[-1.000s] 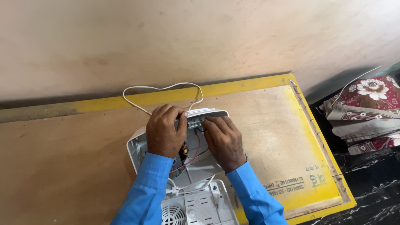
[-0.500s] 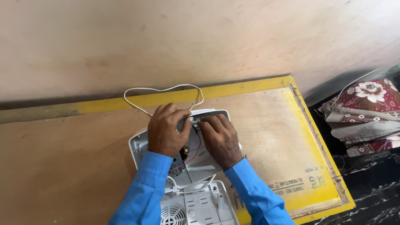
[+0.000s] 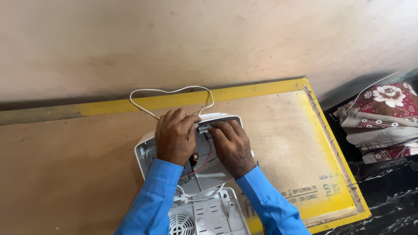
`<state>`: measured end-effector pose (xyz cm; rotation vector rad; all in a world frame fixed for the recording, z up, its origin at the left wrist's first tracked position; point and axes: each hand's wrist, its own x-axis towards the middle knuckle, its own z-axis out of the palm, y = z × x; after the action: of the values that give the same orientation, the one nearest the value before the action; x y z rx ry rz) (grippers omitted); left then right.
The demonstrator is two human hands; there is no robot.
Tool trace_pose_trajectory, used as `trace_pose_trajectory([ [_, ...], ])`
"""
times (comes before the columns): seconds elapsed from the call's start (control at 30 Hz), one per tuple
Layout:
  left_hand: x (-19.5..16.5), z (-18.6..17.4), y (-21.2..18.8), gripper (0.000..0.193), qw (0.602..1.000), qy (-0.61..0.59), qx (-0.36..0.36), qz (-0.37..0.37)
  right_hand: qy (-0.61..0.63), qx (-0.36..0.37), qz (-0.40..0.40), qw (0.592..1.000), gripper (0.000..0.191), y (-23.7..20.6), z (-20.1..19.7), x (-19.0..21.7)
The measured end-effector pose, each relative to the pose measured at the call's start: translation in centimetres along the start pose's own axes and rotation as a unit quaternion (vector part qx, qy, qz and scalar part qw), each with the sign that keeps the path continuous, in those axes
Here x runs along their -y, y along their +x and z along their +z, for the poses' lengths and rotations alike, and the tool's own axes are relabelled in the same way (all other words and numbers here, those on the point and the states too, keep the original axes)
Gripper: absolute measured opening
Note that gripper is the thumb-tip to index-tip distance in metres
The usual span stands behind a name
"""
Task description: The person works on a small white electric appliance with its housing open, exposing a motor and wiring. They route and connect wires inside the casing, adjust internal components by hand, and then use a red screwdriver on the motor assembly.
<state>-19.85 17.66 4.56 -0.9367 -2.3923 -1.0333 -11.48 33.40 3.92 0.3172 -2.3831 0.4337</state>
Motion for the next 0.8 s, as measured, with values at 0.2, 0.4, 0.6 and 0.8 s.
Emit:
trace_pose_trajectory([
  [0.2,0.0,0.0,-0.2,0.018,0.999,0.017,-0.025,0.017,0.000,-0.015,0.015,1.000,0.019,-0.3,0.6,0.0],
  [0.4,0.0,0.1,-0.3,0.018,1.000,0.004,-0.015,0.010,-0.008,-0.012,0.022,1.000,0.019,-0.2,0.8,0.2],
  [0.6,-0.2,0.1,-0.5,0.016,1.000,-0.014,-0.025,0.009,0.046,-0.002,0.065,0.997,0.030,-0.5,-0.6,0.3],
  [0.8,-0.5,0.2,-0.3,0.016,1.000,-0.016,-0.017,0.010,0.100,-0.042,0.170,0.979,0.032,-2.7,-1.9,2.3],
])
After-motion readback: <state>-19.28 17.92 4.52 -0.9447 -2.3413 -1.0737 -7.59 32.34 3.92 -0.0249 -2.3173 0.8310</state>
